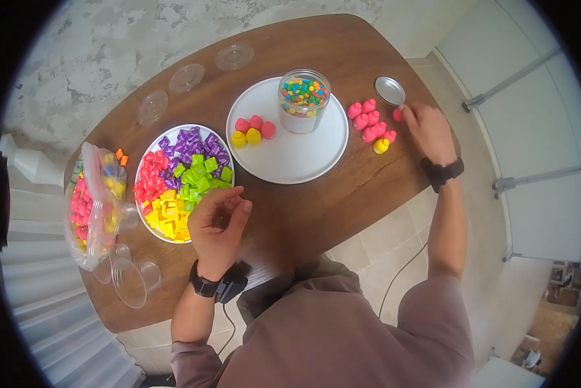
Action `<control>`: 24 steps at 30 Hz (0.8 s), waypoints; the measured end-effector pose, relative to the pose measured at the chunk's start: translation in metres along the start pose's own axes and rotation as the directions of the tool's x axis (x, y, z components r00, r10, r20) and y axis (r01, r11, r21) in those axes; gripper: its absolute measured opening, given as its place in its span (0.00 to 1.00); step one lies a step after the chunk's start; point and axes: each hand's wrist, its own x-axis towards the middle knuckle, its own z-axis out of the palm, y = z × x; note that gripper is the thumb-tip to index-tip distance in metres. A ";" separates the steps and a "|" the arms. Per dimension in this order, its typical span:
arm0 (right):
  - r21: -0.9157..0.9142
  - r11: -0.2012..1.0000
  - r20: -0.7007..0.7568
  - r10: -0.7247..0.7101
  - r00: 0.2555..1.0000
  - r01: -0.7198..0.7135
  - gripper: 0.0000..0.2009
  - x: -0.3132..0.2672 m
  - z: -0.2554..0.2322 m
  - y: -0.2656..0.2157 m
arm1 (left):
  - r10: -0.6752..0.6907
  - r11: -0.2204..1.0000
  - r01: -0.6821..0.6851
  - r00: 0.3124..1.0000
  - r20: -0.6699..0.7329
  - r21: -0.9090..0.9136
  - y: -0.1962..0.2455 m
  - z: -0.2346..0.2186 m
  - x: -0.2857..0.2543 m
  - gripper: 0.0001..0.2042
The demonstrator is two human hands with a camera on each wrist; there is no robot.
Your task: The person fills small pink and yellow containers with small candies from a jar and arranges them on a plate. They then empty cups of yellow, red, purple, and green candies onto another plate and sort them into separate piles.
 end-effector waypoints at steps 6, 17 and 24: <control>-0.047 0.999 0.208 0.009 0.978 0.001 0.24 0.004 0.010 -0.002 | 0.022 0.999 -0.022 1.000 -0.003 0.025 -0.004 0.001 0.000 0.12; 0.785 0.620 0.122 -0.133 0.984 -0.014 0.13 -0.040 0.001 -0.078 | 0.014 1.000 -0.014 1.000 0.013 0.009 -0.007 0.000 0.001 0.10; 0.725 0.678 -0.125 -0.037 0.991 0.117 0.05 -0.054 0.042 -0.057 | -0.001 0.997 0.012 0.990 0.143 -0.073 -0.008 -0.004 -0.003 0.09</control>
